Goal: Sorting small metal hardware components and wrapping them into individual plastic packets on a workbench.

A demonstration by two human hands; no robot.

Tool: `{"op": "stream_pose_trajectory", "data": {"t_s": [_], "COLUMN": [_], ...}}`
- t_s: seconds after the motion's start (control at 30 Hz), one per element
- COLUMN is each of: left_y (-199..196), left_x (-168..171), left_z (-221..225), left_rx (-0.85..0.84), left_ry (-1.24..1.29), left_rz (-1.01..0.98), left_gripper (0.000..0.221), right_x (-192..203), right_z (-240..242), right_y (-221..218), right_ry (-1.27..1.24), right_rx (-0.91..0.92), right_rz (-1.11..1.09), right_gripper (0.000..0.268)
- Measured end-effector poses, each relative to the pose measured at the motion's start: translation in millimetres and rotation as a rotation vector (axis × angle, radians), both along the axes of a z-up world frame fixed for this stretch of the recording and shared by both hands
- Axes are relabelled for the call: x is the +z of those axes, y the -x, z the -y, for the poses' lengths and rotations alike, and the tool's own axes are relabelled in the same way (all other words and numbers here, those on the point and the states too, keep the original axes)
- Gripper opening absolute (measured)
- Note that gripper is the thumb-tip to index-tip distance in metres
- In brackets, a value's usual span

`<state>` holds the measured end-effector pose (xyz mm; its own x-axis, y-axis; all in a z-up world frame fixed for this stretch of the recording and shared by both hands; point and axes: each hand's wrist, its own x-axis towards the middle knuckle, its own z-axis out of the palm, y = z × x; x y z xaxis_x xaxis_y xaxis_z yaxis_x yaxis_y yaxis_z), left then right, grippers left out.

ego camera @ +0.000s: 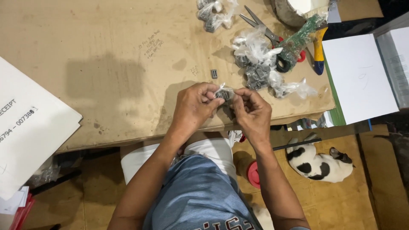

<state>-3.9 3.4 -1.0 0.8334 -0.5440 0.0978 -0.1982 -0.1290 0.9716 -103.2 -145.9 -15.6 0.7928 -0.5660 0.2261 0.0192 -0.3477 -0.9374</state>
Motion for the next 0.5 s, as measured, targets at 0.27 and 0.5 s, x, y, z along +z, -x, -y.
{"op": "stream_pose_trajectory", "data": {"t_s": [0.27,0.5], "left_y": [-5,-1], "left_x": [24,-1], "left_z": [-5,-20], "left_rx": [0.023,0.030], "left_ry": [0.122,0.068], "left_rz": [0.038,0.060], "left_gripper": [0.032,0.032], "right_x": [-2,2], "right_z": [19,9], "right_y": [9,10], "right_ry": [0.057,0.098], "right_rx": [0.051,0.116], "right_rz": [0.144,0.007], "right_gripper": [0.016,0.025]}}
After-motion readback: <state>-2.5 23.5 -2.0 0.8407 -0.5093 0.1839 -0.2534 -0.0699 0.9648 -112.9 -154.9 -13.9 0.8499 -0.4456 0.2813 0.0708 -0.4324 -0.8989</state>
